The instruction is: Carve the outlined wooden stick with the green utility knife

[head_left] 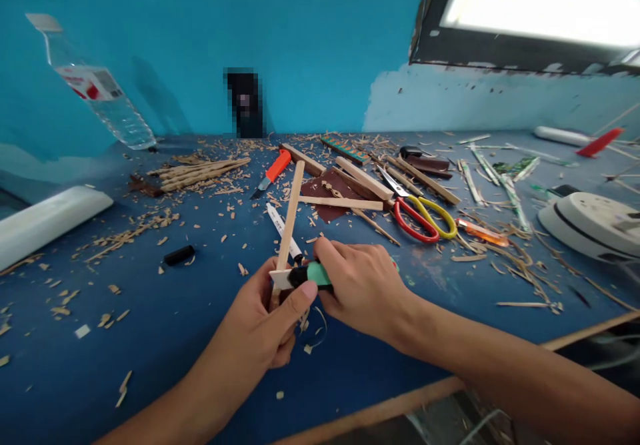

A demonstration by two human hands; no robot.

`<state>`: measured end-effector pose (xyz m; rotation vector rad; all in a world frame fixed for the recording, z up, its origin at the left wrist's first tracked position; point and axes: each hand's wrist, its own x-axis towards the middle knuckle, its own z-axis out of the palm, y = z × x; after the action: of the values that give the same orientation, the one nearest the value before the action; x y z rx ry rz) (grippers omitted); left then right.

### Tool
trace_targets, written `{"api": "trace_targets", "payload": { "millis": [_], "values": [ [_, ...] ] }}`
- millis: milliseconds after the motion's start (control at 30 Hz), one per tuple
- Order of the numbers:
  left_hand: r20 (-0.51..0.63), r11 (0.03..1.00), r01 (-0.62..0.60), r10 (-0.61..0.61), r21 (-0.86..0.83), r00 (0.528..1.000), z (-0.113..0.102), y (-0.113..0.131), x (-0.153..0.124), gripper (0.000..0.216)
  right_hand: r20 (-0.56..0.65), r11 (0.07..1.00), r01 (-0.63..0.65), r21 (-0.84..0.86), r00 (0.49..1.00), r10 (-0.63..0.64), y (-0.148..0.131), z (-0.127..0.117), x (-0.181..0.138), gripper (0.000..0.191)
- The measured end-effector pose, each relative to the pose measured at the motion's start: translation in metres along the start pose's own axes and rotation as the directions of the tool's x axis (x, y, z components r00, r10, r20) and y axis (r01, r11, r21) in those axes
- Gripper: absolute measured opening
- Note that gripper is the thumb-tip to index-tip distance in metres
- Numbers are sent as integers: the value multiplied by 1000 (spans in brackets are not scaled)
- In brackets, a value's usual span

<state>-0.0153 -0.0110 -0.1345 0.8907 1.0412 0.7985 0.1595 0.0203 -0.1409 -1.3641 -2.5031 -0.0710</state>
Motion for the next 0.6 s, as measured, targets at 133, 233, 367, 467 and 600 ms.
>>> {"api": "trace_targets", "payload": {
  "millis": [133, 233, 367, 467, 600],
  "values": [
    [-5, 999, -42, 42, -15, 999, -1, 1, -3, 45, 10, 997, 6, 82, 1000, -7, 7, -1, 1, 16],
    [-69, 994, -59, 53, -90, 996, -1, 5, -5, 50, 17, 992, 18, 128, 1000, -20, 10, -1, 0, 16],
    [-273, 973, -141, 87, -184, 958, -5, 18, -4, 48, 18, 990, 14, 141, 1000, -16, 16, -4, 0, 16],
    [-332, 972, -173, 112, -161, 937, -9, 27, -1, 39, 6, 993, -35, 112, 999, 35, 22, -3, 1, 17],
    [-358, 977, -144, 80, -157, 930, -6, 29, 0, 37, 9, 996, -21, 87, 1000, 20, 26, 4, 3, 22]
  ]
}}
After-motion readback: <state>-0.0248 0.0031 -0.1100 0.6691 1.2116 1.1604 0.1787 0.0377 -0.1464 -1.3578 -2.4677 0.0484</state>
